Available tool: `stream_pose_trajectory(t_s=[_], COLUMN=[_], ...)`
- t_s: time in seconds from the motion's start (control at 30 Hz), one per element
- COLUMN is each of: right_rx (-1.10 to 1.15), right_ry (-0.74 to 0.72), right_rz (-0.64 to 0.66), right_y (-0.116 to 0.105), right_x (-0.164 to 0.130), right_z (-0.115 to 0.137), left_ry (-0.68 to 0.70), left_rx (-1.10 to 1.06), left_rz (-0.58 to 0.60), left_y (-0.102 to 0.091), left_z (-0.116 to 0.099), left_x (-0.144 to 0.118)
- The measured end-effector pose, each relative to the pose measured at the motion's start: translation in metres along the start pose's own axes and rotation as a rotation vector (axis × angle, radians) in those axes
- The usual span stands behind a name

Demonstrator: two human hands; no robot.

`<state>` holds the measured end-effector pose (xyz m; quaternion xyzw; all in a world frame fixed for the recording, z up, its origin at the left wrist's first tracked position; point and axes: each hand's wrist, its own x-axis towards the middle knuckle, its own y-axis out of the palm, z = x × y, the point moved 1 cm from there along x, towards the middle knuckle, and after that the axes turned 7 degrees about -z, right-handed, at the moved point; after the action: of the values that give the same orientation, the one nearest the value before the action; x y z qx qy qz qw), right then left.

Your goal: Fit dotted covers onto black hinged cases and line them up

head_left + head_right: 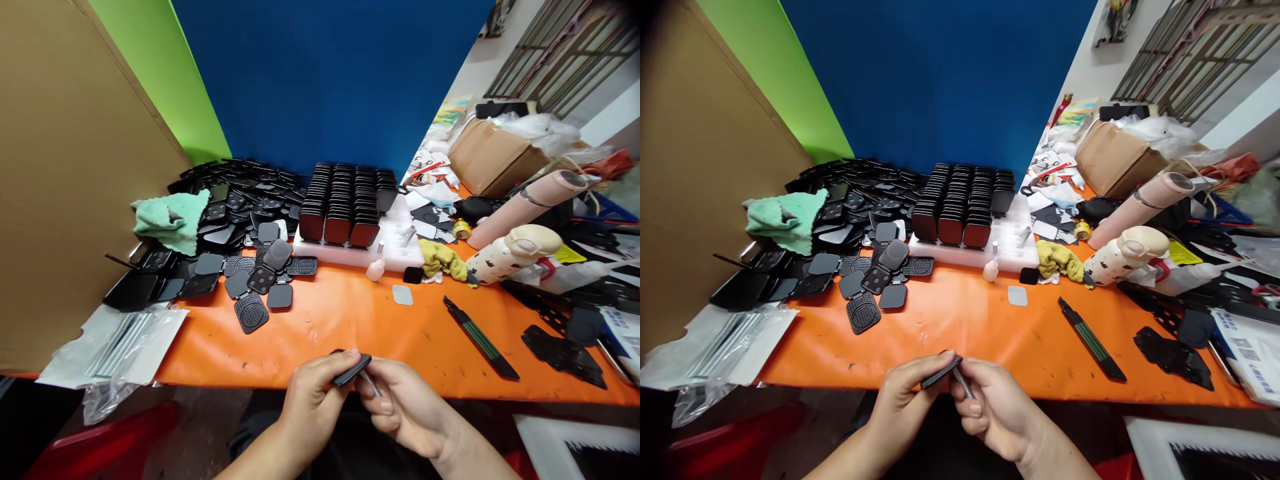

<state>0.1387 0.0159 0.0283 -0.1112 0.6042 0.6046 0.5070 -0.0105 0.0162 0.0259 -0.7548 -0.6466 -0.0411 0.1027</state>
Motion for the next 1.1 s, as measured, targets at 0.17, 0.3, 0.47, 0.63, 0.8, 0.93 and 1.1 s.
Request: stream_pose_trajectory(t_s=[0.17,0.3,0.47,0.63,0.8,0.93,1.1], right_rx=[0.131,0.158,-0.405,-0.883,-0.85,-0.881,-0.908], right_ry=[0.066,-0.051,-0.595,-0.711,-0.72,-0.72,-0.719], right_rz=[0.01,-0.078,-0.209,-0.252,-0.365,-0.354,-0.346], right_y=[-0.004,-0.004,-0.012,-0.028,-0.047,-0.054,-0.052], right_x=[0.0,0.0,0.004,0.017,0.029,0.031,0.038], right_z=[0.002,0.001,0.008,0.008,0.021,0.027,0.028], left_ry=[0.164,0.094,-0.374,-0.367,-0.181,0.016,-0.088], left_rx=[0.017,-0.011,-0.184,-0.054,0.515,0.873,0.901], left_rz=[0.027,0.027,-0.246,-0.07,0.01,0.488,0.649], left_y=[0.005,0.009,0.016,0.005,-0.041,-0.081,-0.133], left_z=[0.0,0.003,0.016,0.035,0.063,0.05,0.004], left_x=[-0.001,0.001,0.008,0.02,0.024,-0.004,-0.068])
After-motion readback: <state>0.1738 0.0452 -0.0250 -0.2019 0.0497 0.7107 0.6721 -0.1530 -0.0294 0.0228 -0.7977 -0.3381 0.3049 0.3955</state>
